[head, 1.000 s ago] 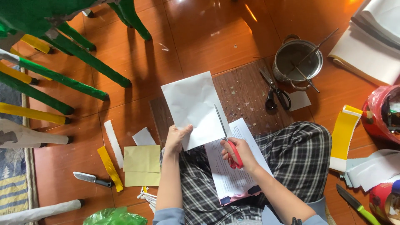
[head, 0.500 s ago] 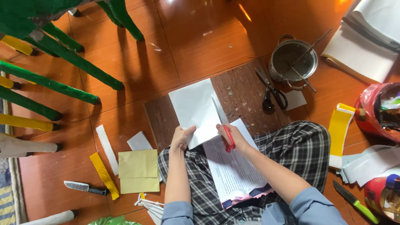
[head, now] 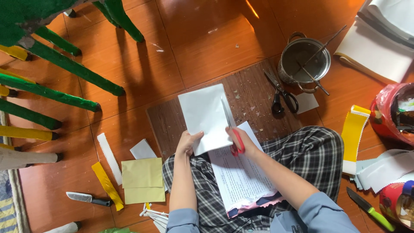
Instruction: Fold and cut paper sheets using scissors while sitting on the floor
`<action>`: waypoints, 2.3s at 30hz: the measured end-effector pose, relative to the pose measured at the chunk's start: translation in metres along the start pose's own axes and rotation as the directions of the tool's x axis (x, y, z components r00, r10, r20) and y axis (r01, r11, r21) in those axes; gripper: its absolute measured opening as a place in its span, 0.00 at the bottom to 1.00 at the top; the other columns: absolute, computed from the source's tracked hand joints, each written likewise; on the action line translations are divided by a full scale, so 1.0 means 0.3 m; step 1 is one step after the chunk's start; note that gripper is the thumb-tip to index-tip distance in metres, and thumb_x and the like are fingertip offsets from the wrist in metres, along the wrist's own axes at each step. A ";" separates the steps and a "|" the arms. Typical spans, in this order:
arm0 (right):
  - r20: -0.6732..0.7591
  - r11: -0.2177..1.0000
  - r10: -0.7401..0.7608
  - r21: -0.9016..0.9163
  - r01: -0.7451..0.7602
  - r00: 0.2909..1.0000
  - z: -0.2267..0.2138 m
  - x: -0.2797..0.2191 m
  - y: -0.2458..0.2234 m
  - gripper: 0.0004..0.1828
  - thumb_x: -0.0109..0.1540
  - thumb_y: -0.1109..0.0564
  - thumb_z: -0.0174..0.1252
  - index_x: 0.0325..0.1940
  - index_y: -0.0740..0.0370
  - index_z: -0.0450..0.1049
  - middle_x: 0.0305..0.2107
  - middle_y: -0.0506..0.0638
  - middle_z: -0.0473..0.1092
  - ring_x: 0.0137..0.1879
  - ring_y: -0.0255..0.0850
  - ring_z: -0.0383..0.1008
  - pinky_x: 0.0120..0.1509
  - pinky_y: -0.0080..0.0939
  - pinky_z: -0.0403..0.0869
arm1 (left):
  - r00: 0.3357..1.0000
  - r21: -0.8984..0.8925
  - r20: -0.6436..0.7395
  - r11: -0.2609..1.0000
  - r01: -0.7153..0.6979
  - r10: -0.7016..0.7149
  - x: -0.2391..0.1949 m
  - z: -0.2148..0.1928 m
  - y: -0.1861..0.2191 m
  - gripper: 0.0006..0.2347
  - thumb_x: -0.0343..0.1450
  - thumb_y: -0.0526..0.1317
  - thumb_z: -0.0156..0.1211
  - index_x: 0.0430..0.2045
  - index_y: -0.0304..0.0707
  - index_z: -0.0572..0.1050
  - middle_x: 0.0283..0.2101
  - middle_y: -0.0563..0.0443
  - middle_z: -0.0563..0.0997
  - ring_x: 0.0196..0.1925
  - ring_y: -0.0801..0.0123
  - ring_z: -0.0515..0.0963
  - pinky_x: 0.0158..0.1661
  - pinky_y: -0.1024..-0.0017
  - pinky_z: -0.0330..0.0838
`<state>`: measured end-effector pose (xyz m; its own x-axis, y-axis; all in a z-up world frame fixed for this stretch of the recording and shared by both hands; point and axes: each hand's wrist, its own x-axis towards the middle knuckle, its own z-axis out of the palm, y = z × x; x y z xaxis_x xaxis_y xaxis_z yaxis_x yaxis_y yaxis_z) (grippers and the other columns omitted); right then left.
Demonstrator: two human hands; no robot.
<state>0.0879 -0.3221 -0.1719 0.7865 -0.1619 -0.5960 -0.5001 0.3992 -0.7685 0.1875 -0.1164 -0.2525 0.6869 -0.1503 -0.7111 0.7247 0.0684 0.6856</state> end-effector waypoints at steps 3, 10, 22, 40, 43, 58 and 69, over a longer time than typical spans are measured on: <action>0.016 0.983 -0.069 -0.167 0.071 0.997 -0.010 0.078 -0.044 0.25 0.64 0.33 0.53 0.32 0.57 0.71 0.18 0.46 0.64 0.25 0.35 0.67 0.29 0.32 0.69 | 1.000 0.017 0.025 1.000 0.013 -0.014 -0.069 0.056 0.053 0.14 0.55 0.31 0.77 0.30 0.31 0.79 0.28 0.40 0.82 0.28 0.53 0.84 0.32 0.57 0.79; -0.025 0.941 -0.184 -0.293 0.169 0.983 -0.055 0.229 0.152 0.22 0.63 0.40 0.60 0.26 0.59 0.73 0.16 0.48 0.68 0.26 0.34 0.66 0.32 0.31 0.68 | 1.000 -0.015 0.015 1.000 0.015 -0.015 -0.053 0.038 0.034 0.13 0.55 0.31 0.77 0.30 0.31 0.80 0.27 0.39 0.82 0.29 0.51 0.84 0.32 0.57 0.79; -0.044 0.943 -0.160 -0.301 0.140 0.986 -0.058 0.404 0.170 0.26 0.60 0.37 0.64 0.19 0.57 0.71 0.14 0.46 0.68 0.26 0.33 0.67 0.31 0.30 0.69 | 0.999 -0.003 -0.001 0.999 0.037 -0.037 -0.006 0.017 0.005 0.15 0.56 0.31 0.77 0.32 0.30 0.79 0.29 0.39 0.82 0.29 0.51 0.84 0.32 0.58 0.79; -0.012 0.911 -0.191 -0.375 0.173 0.981 -0.023 0.479 0.177 0.22 0.59 0.40 0.66 0.20 0.56 0.74 0.15 0.50 0.71 0.25 0.35 0.68 0.30 0.32 0.68 | 0.997 -0.023 -0.077 1.000 0.019 -0.021 0.012 0.004 -0.007 0.16 0.57 0.31 0.76 0.36 0.29 0.78 0.30 0.39 0.82 0.31 0.51 0.84 0.33 0.58 0.80; -0.006 0.904 -0.186 -0.392 0.168 0.983 -0.017 0.469 0.165 0.22 0.58 0.39 0.66 0.22 0.57 0.74 0.16 0.51 0.71 0.26 0.36 0.69 0.32 0.34 0.69 | 0.995 -0.053 -0.097 0.999 -0.008 0.003 0.015 0.000 -0.017 0.15 0.57 0.30 0.76 0.33 0.28 0.78 0.29 0.40 0.81 0.30 0.52 0.83 0.33 0.59 0.79; 0.176 0.907 0.003 -0.416 0.072 0.984 -0.096 -0.034 -0.003 0.31 0.62 0.46 0.54 0.64 0.65 0.59 0.20 0.57 0.68 0.15 0.42 0.68 0.11 0.34 0.66 | 0.888 -0.271 -0.389 0.891 -0.364 0.244 -0.075 -0.090 0.162 0.12 0.58 0.33 0.76 0.27 0.31 0.76 0.25 0.45 0.80 0.25 0.65 0.81 0.30 0.68 0.79; 0.348 0.813 -0.079 -0.520 0.262 0.934 -0.038 -0.133 0.030 0.18 0.58 0.44 0.61 0.48 0.51 0.73 0.20 0.55 0.72 0.25 0.44 0.76 0.31 0.40 0.77 | 0.895 -0.167 -0.260 0.896 -0.411 0.363 -0.340 0.007 0.294 0.11 0.56 0.33 0.78 0.20 0.32 0.77 0.19 0.46 0.78 0.21 0.66 0.81 0.25 0.68 0.78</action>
<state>0.0480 -0.3222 -0.1577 0.9003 0.1318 -0.4148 -0.3884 -0.1867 -0.9024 0.1813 -0.0970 -0.1191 0.8917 0.1465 -0.4283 0.3759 0.2874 0.8810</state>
